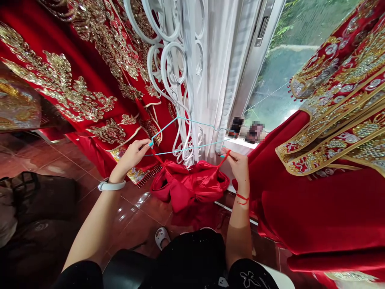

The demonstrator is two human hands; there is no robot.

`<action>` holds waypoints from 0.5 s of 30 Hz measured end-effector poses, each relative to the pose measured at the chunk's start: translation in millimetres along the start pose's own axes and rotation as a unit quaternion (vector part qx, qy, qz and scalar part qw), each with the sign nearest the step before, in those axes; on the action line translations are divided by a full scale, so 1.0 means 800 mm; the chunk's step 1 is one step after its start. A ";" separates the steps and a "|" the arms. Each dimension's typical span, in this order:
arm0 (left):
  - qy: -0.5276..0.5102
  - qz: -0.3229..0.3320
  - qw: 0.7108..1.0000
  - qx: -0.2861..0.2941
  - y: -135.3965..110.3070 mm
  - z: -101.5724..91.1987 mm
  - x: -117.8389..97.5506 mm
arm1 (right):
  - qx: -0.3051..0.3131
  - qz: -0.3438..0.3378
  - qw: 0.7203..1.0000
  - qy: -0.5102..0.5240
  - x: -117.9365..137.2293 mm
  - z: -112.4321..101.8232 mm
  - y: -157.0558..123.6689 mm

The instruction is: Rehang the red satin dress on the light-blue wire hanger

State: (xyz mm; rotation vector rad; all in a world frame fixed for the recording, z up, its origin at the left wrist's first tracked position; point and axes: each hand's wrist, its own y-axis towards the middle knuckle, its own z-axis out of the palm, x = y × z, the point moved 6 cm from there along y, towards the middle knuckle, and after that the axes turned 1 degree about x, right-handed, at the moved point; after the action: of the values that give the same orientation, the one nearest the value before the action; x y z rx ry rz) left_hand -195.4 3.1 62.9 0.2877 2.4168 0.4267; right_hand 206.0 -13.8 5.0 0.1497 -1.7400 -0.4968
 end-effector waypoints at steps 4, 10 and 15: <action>0.008 0.005 1.000 0.005 0.000 -0.005 -0.001 | -0.063 -0.014 0.998 0.003 0.003 -0.015 0.028; 0.005 -0.001 1.000 0.014 0.003 -0.004 0.001 | -0.032 -0.058 0.996 -0.066 0.019 -0.006 0.085; -0.007 -0.015 1.000 -0.003 0.000 -0.003 0.003 | -0.068 -0.066 0.993 -0.075 0.020 -0.006 0.109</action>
State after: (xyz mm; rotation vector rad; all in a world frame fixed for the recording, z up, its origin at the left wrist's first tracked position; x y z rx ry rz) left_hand -198.6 3.1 63.5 0.2496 2.4032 0.4174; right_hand 221.2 58.0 55.5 0.1328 -1.8442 -0.7378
